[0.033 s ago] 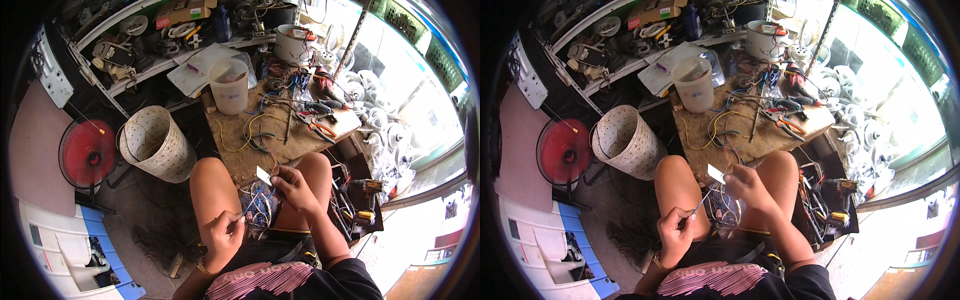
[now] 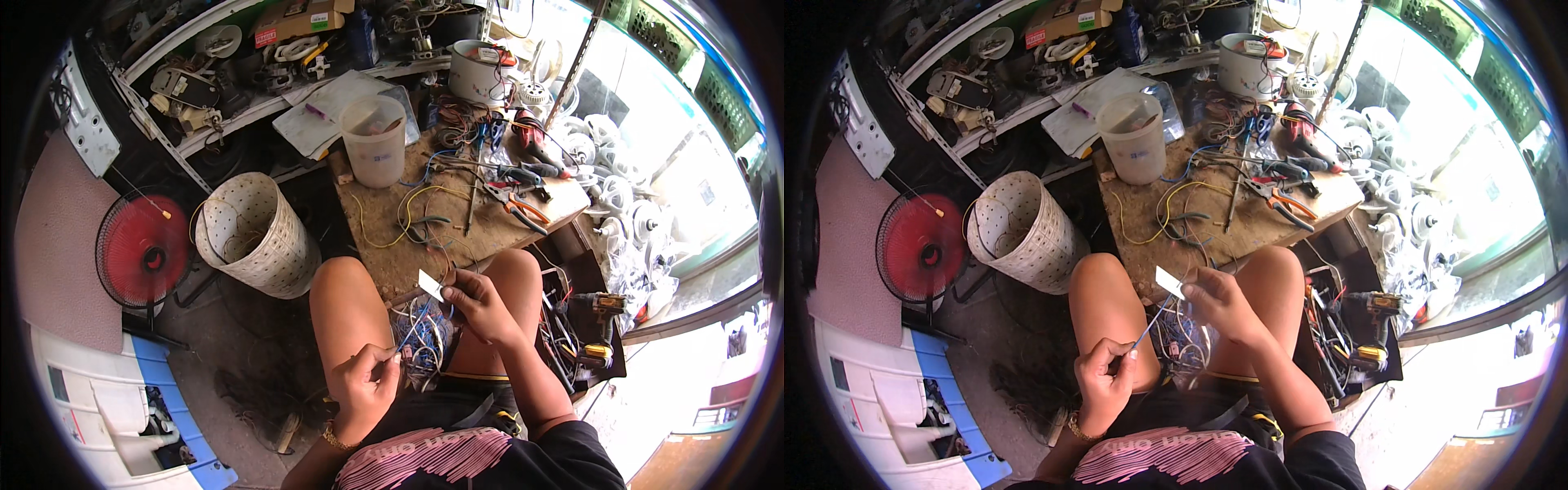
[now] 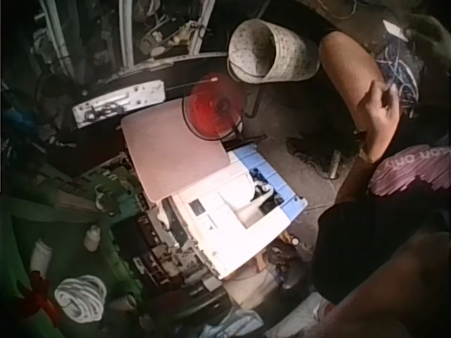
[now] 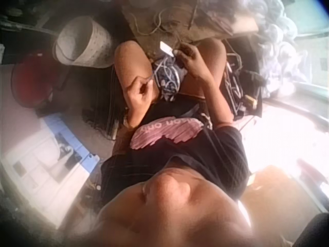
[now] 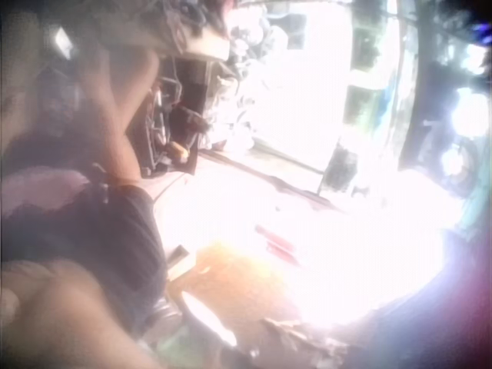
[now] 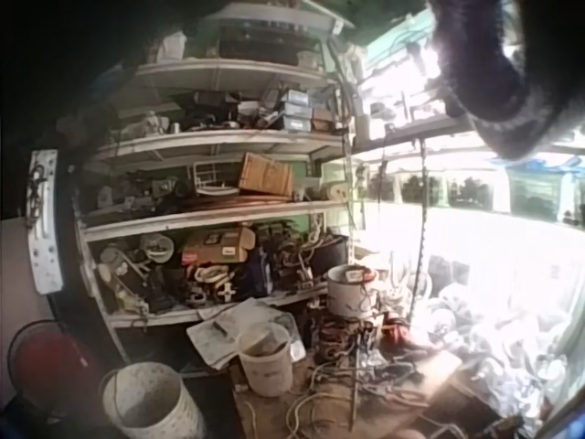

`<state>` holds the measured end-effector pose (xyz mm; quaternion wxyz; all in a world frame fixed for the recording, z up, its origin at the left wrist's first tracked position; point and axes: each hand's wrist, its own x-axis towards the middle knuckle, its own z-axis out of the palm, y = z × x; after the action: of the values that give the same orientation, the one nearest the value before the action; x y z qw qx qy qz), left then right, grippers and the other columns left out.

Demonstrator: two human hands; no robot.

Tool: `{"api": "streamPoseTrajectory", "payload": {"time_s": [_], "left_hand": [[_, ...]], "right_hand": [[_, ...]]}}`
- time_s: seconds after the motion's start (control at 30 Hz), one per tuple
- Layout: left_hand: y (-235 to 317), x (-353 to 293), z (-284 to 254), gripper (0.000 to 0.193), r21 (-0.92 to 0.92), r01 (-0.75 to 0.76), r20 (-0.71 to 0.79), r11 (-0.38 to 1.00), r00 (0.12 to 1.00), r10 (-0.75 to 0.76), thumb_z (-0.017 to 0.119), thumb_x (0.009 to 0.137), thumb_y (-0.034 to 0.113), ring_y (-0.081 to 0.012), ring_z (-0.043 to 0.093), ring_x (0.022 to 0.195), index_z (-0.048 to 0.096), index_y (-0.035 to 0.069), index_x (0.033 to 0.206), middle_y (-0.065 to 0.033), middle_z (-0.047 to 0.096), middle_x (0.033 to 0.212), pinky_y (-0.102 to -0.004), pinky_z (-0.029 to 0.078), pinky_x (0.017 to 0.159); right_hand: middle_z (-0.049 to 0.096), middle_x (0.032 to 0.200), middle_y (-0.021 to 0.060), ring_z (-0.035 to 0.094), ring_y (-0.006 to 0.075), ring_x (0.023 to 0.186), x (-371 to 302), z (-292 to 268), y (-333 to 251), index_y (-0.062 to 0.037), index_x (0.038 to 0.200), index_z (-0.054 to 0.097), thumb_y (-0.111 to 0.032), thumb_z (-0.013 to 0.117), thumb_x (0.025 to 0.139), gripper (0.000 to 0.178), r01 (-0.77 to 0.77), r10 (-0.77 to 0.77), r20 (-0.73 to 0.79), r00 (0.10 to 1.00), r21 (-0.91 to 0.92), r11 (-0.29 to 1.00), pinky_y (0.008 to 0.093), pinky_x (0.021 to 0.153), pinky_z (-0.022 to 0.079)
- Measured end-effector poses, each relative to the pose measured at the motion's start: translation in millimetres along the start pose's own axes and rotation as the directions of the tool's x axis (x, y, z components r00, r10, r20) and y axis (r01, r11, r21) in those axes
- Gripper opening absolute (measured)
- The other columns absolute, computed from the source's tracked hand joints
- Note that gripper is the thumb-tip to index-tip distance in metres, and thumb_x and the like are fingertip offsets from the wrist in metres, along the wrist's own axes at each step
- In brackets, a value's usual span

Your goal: The person works on a large bundle of wires, using pliers to pull and separate individual wires and applying small pieces of white adhesive tape to mark or secure them.

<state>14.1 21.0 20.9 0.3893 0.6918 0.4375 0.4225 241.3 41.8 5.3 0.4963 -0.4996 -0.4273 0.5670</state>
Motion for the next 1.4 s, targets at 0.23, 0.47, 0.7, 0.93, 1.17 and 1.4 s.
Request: {"api": "streamPoseTrajectory", "payload": {"time_s": [0.23,0.47,0.7,0.93,1.17,1.4], "left_hand": [[-12.6,7.0,5.6,0.006,0.004,-0.033,-0.065,0.999,0.997,0.033,0.062,0.087,-0.001,-0.0026,0.048,0.056,0.057,-0.004,0.083,-0.0027,0.057,0.063,-0.0222,0.038,0.049],[-8.7,9.4,5.9,0.004,0.01,-0.06,-0.055,0.998,0.997,0.061,0.062,0.085,-0.003,-0.0046,0.055,0.062,0.059,-0.004,0.084,-0.0076,0.064,0.071,-0.0227,0.044,0.056],[-5.8,6.2,2.3,0.005,0.077,-0.066,-0.012,0.995,0.998,0.067,0.064,0.083,-0.002,-0.006,0.056,0.057,0.06,-0.004,0.083,-0.0073,0.062,0.066,-0.0224,0.042,0.05],[-7.0,2.7,-0.1,0.007,0.092,-0.095,0.033,0.991,0.995,0.092,0.065,0.084,-0.001,-0.0056,0.056,0.056,0.059,-0.005,0.08,-0.0067,0.06,0.063,-0.0226,0.042,0.048],[-4.5,-1.0,-1.4,0.009,0.039,-0.075,0.038,0.996,0.997,0.073,0.065,0.084,-0.001,-0.0059,0.052,0.052,0.058,-0.004,0.08,-0.0064,0.057,0.06,-0.0229,0.039,0.046],[-6.9,-6.9,-2.7,0.01,0.044,-0.114,0.045,0.993,0.993,0.112,0.066,0.084,0.0,-0.0066,0.052,0.051,0.058,-0.004,0.079,-0.0075,0.058,0.06,-0.0231,0.039,0.045]], "right_hand": [[0.057,0.074,0.0026,0.056,0.0087,0.064,-9.6,26.5,-9.2,-0.0009,0.095,0.051,-0.017,0.054,0.097,0.017,-0.142,0.134,0.135,0.982,0.053,0.988,0.0213,0.055,0.044],[0.053,0.07,0.0026,0.05,0.0076,0.061,-8.3,29.4,7.6,0.0004,0.09,0.048,-0.013,0.056,0.096,0.017,0.036,-0.033,0.098,0.995,-0.026,0.999,0.0245,0.053,0.041],[0.053,0.069,0.0033,0.052,0.0088,0.06,-11.2,28.0,-5.9,0.001,0.089,0.049,-0.011,0.055,0.096,0.015,-0.029,0.036,0.112,0.993,-0.058,0.998,0.0257,0.052,0.042],[0.055,0.069,0.0029,0.052,0.0088,0.059,-10.4,26.7,-0.2,0.0011,0.089,0.051,-0.012,0.055,0.096,0.015,-0.016,0.017,0.121,0.993,-0.011,1.0,0.0248,0.052,0.042],[0.058,0.069,-0.0001,0.051,0.0051,0.057,-10.0,27.0,-2.5,-0.0023,0.089,0.056,-0.018,0.058,0.096,0.017,-0.032,0.031,0.108,0.994,0.014,0.999,0.0201,0.05,0.038],[0.058,0.071,0.0011,0.053,0.0067,0.06,-6.1,15.3,9.7,-0.0017,0.092,0.056,-0.017,0.058,0.095,0.016,-0.011,0.013,0.053,0.999,-0.034,0.999,0.0217,0.051,0.041]]}}
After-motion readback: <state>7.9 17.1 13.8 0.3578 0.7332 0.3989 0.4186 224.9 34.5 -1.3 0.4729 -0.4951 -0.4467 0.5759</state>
